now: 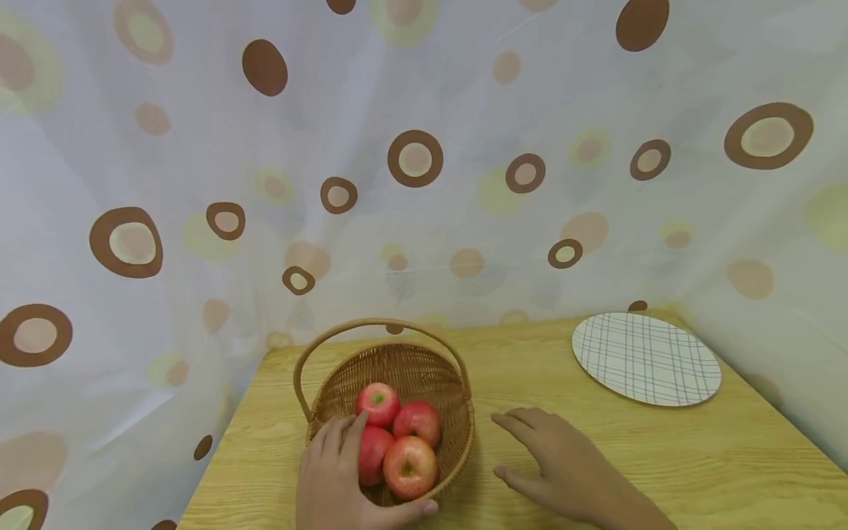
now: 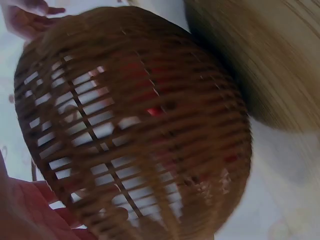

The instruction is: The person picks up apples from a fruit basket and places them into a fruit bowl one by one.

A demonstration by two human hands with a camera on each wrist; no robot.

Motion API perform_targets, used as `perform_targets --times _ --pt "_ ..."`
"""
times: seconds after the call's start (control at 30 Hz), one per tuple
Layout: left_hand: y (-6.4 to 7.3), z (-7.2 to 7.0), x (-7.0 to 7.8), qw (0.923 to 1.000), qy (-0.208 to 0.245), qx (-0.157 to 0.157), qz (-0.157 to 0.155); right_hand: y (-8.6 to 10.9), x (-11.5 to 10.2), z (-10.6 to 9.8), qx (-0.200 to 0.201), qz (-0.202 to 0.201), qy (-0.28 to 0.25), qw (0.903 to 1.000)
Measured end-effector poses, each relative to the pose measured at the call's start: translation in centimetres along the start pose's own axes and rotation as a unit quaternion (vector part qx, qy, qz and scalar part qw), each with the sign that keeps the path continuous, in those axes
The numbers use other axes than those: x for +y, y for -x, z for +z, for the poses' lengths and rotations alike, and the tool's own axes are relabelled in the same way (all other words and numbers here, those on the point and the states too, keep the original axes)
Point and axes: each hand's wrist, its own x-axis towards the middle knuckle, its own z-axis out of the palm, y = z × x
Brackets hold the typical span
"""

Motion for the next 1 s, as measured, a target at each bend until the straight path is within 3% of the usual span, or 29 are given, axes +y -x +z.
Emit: perform_targets --times 0.2,0.47,0.63,0.73,1.0 --pt "-0.3 1.2 2.7 0.9994 0.008 -0.033 0.002 1.2 1.7 -0.6 0.012 0.008 0.008 0.9999" --pt "-1.1 2.1 5.6 0.9980 0.027 -0.046 0.034 2.1 3.7 -1.6 0.004 0.053 -0.001 0.9986" --pt "-1.5 2.9 6.9 0.9955 0.012 -0.047 0.081 2.9 4.8 -2.2 0.004 0.071 -0.009 0.9974" --pt "-1.7 3.5 7.6 0.9924 0.007 -0.048 0.113 3.4 5.7 -2.4 0.017 0.073 0.012 0.9971" --pt "-2.1 5.1 9.9 0.9864 0.022 -0.096 0.132 4.8 7.7 -3.3 0.037 0.079 0.057 0.9945"
